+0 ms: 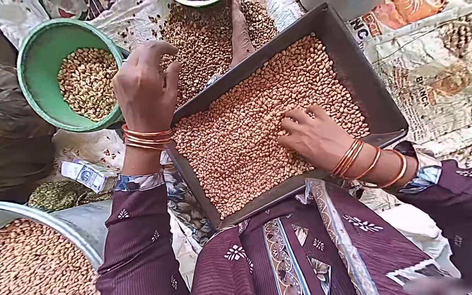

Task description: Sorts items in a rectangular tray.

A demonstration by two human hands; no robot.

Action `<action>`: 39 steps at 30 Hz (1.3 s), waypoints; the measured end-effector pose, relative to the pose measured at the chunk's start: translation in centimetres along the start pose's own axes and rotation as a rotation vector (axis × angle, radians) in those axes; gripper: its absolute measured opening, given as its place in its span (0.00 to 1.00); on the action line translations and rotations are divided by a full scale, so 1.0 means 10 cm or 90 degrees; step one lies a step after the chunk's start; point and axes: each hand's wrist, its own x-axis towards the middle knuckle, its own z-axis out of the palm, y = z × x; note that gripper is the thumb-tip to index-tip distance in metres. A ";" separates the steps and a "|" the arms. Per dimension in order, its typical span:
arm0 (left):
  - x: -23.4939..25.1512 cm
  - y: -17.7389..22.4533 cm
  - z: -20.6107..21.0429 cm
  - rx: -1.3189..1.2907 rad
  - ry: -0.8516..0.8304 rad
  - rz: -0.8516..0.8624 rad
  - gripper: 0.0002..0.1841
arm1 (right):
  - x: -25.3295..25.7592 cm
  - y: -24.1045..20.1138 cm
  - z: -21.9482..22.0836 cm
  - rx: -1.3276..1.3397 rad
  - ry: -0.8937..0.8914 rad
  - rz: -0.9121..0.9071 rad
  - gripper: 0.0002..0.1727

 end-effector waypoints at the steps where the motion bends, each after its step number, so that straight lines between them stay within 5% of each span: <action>1: 0.05 0.09 0.08 -0.037 -0.021 0.024 0.16 | -0.01 0.10 -0.06 -0.008 0.005 0.048 0.13; 5: 0.14 0.48 0.69 -0.133 -0.140 0.130 0.12 | -0.10 0.37 -0.29 0.053 0.058 0.171 0.15; 9: 0.19 0.69 1.13 -0.059 -0.213 0.145 0.14 | -0.21 0.52 -0.39 0.076 0.074 0.171 0.13; 17: 0.12 0.65 1.16 -0.004 -0.156 0.148 0.13 | 0.41 0.55 -0.54 0.088 0.106 0.017 0.10; 27: 0.05 0.70 1.18 0.005 -0.104 0.107 0.11 | 1.08 0.54 -0.47 0.133 0.098 0.061 0.10; 31: 0.01 0.62 0.96 -0.219 -0.073 -0.014 0.11 | 1.11 0.56 -0.29 0.181 0.149 0.043 0.11; 34: -0.10 0.54 0.85 -0.591 -0.085 -0.215 0.05 | 1.18 0.54 -0.23 0.175 0.166 0.035 0.11; 37: -0.27 0.53 0.76 -0.927 -0.155 -0.380 0.16 | 1.25 0.51 -0.27 0.121 0.152 0.038 0.09; 39: -0.37 0.56 0.74 -0.923 -0.187 -0.432 0.19 | 1.25 0.46 -0.32 0.081 0.117 0.055 0.10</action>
